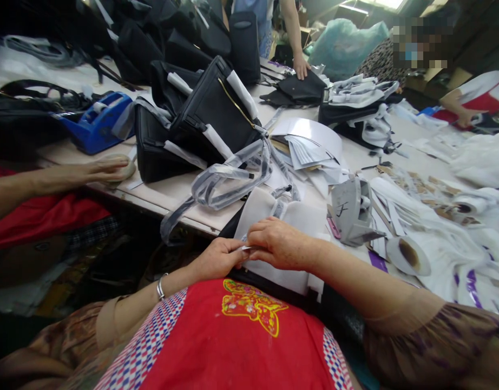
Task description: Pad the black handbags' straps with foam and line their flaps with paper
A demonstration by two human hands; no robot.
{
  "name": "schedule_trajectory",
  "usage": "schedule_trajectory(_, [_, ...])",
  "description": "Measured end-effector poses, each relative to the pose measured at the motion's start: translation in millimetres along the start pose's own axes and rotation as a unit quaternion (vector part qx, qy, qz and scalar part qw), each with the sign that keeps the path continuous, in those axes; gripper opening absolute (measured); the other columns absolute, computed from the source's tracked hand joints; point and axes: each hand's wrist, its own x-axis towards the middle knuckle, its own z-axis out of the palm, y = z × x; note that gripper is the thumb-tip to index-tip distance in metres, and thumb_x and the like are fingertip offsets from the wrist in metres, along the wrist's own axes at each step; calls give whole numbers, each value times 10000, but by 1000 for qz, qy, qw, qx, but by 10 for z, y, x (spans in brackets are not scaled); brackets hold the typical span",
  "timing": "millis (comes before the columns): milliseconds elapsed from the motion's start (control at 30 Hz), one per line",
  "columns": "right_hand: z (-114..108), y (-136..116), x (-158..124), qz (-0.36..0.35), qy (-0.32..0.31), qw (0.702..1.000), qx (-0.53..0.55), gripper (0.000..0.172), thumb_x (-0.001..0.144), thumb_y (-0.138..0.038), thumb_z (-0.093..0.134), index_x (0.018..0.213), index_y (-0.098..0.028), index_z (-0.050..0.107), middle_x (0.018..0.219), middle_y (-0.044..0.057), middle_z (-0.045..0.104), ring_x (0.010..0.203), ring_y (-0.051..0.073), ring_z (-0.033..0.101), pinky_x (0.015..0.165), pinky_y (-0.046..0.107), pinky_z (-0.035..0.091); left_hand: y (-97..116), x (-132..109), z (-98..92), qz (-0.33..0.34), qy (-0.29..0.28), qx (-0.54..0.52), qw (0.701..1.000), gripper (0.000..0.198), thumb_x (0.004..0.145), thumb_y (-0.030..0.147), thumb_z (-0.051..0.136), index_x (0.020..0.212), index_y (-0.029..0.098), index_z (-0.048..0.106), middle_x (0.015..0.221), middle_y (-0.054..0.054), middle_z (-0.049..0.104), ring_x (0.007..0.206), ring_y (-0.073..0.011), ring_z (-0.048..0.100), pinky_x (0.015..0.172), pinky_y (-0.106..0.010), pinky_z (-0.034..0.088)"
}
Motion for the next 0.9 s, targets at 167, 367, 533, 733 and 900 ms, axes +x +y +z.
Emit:
schedule_trajectory(167, [156,-31,-43,30,51,998,-26,135,972,-244,541,994,-167,649,945,95,685,954,213,620,906,374,383,30,-13,-20,-2,-6,-14,1000,378,861,465,564,713,134,674,592,29,518,583,-105,461,545,-221,343])
schedule_trajectory(367, [345,23,-56,2,136,990,-29,143,971,-200,490,948,-177,629,923,97,702,933,206,630,881,369,403,22,0,-30,-6,-1,6,1000,349,874,414,534,708,133,658,591,30,526,583,-103,464,553,-220,339])
schedule_trajectory(533, [381,71,-86,-51,171,984,-30,153,973,-153,476,1032,-169,616,1039,112,708,1016,206,630,892,371,446,58,10,-24,7,3,22,1000,353,881,404,519,663,142,609,595,37,509,586,-97,445,557,-222,312])
schedule_trajectory(733, [277,138,-141,-129,94,984,-85,239,980,-104,432,1119,-144,622,1183,124,682,1113,224,587,928,373,463,61,17,-20,0,1,25,1000,376,866,452,551,674,141,638,597,41,500,591,-97,438,553,-221,306])
schedule_trajectory(900, [120,94,-191,-129,12,973,-192,237,997,-226,504,1191,-175,631,1310,112,629,1185,265,548,934,424,418,51,14,-53,-27,-22,6,999,375,860,477,567,739,139,678,607,36,527,578,-100,437,542,-222,317])
